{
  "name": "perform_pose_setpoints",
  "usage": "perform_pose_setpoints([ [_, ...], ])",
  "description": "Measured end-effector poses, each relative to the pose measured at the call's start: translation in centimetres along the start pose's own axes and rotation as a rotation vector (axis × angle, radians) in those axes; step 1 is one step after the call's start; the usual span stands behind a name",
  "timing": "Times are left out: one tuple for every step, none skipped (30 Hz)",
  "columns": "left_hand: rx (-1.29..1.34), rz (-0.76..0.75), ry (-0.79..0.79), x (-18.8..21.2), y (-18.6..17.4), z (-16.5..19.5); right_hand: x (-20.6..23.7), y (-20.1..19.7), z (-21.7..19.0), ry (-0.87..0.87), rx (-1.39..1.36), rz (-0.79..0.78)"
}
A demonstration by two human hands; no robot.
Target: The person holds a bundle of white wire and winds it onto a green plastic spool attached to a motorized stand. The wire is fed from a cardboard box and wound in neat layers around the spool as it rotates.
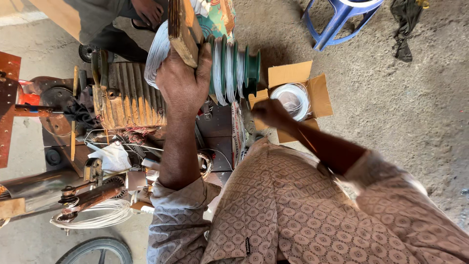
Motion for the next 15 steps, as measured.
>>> perform_pose_setpoints([
  [0.013, 0.01, 0.017, -0.1, -0.1, 0.1, 2.0, 0.1, -3.1, -0.233, 0.122, 0.021],
  [0.024, 0.019, 0.035, -0.1, -0.2, 0.2, 3.9, -0.4, -6.6, -0.467, 0.243, 0.04],
  [0.026, 0.024, 0.036, -0.2, -0.2, 0.2, 5.2, -1.2, -10.0, -0.63, 0.415, 0.071],
  [0.028, 0.026, 0.039, -0.2, -0.3, 0.3, 6.4, -2.2, -13.3, -0.789, 0.587, 0.103],
  [0.032, 0.027, 0.042, -0.3, -0.3, 0.4, 7.6, -3.1, -16.3, -0.944, 0.76, 0.137],
  [0.024, 0.007, 0.017, -0.4, -0.2, 0.3, 7.5, -5.0, -18.3, -0.963, 0.893, 0.173],
  [0.016, -0.015, -0.01, -0.4, -0.1, 0.2, 6.8, -7.2, -19.7, -0.978, 1.025, 0.207],
  [0.008, -0.037, -0.036, -0.5, 0.0, 0.1, 6.7, -10.9, -20.6, -1.017, 0.865, 0.346],
  [0.031, -0.036, -0.02, -0.5, -0.1, 0.3, 4.8, -13.4, -20.8, -1.062, 1.073, 0.444],
  [0.051, -0.033, -0.007, -0.4, -0.2, 0.4, 2.4, -16.1, -20.0, -1.05, 0.798, 0.433],
  [0.068, -0.03, 0.001, -0.3, -0.4, 0.5, -0.4, -18.2, -18.5, -1.03, 0.521, 0.415],
  [0.069, -0.022, 0.005, -0.2, -0.5, 0.5, -3.6, -19.3, -16.3, -0.968, 0.365, 0.42],
  [0.071, -0.013, 0.01, -0.2, -0.6, 0.5, -6.5, -18.8, -13.3, -0.834, 0.314, 0.415],
  [0.072, -0.004, 0.013, -0.1, -0.6, 0.5, -9.1, -17.5, -9.9, -0.669, 0.284, 0.405],
  [0.071, -0.006, 0.014, -0.1, -0.6, 0.5, -10.9, -15.4, -6.4, -0.483, 0.353, 0.367],
])
Point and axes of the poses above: each hand's wrist, its own x-axis away from the middle knuckle, its own y-axis out of the palm, z = x × y, the point moved 6 cm from there along -x, towards the middle knuckle, and after that the axes turned 7 degrees about -y, right-handed, at the moved point
